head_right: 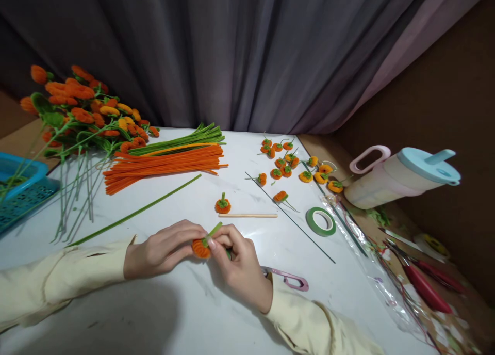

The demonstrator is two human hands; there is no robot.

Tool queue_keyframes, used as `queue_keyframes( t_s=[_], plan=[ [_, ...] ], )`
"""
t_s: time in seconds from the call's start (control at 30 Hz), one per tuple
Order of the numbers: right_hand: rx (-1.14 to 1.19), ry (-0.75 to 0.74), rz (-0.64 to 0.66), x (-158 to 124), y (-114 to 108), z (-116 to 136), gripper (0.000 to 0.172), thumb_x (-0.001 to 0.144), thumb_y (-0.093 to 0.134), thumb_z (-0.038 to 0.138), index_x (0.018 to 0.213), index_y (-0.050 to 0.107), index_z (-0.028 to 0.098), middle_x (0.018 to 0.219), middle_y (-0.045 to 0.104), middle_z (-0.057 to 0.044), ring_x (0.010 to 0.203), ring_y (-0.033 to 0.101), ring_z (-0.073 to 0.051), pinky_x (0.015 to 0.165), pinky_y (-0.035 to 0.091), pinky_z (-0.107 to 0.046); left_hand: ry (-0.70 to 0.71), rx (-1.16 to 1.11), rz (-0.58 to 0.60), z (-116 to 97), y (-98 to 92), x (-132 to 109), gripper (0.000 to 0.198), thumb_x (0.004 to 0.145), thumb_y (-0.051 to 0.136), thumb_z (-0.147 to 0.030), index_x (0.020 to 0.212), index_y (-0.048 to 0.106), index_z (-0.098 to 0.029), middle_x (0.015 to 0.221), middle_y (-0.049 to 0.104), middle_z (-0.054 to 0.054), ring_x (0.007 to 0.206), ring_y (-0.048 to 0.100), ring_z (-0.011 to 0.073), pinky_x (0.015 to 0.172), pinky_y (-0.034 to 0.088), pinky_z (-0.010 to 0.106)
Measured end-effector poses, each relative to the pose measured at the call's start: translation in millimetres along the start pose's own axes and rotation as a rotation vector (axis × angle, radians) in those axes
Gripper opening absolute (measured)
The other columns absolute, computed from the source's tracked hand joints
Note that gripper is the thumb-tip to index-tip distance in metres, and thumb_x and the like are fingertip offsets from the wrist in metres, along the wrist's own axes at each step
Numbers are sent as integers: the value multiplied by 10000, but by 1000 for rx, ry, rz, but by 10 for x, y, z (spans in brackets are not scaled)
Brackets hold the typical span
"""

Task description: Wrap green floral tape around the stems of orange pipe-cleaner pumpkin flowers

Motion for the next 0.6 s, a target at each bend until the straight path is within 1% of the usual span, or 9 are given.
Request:
queue_keyframes(
  t_s=[0.13, 0.4, 0.6],
  plan=[
    [0, -5, 1, 2, 0, 1, 127, 917, 529, 276, 845, 507, 174, 620, 543, 34, 563, 449, -94, 541, 328, -229, -7, 2, 8, -2, 14, -10, 270, 917, 419, -53, 1166, 488, -130, 966, 623, 132, 896, 577, 203, 787, 524, 319],
    [40, 12, 11, 11, 20, 9, 143, 922, 531, 288, 838, 498, 177, 627, 540, 35, 570, 452, -92, 547, 328, -230, -24, 11, 17, 30, 27, -27, 240, 922, 420, -61, 1132, 519, -120, 948, 610, 136, 865, 572, 189, 762, 531, 293],
    [93, 57, 30, 19, 44, -20, 185, 917, 540, 342, 845, 496, 177, 633, 532, 33, 569, 441, -94, 535, 316, -233, -61, -95, -46, 16, -23, -3, 231, 931, 424, -71, 1118, 538, -146, 914, 603, 108, 850, 577, 167, 759, 532, 270]
  ],
)
Point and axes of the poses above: each hand's wrist, its own x-axis towards the middle knuckle, its own y-axis out of the palm, z = x × y, the point moved 7 cm from there along x, towards the middle knuckle
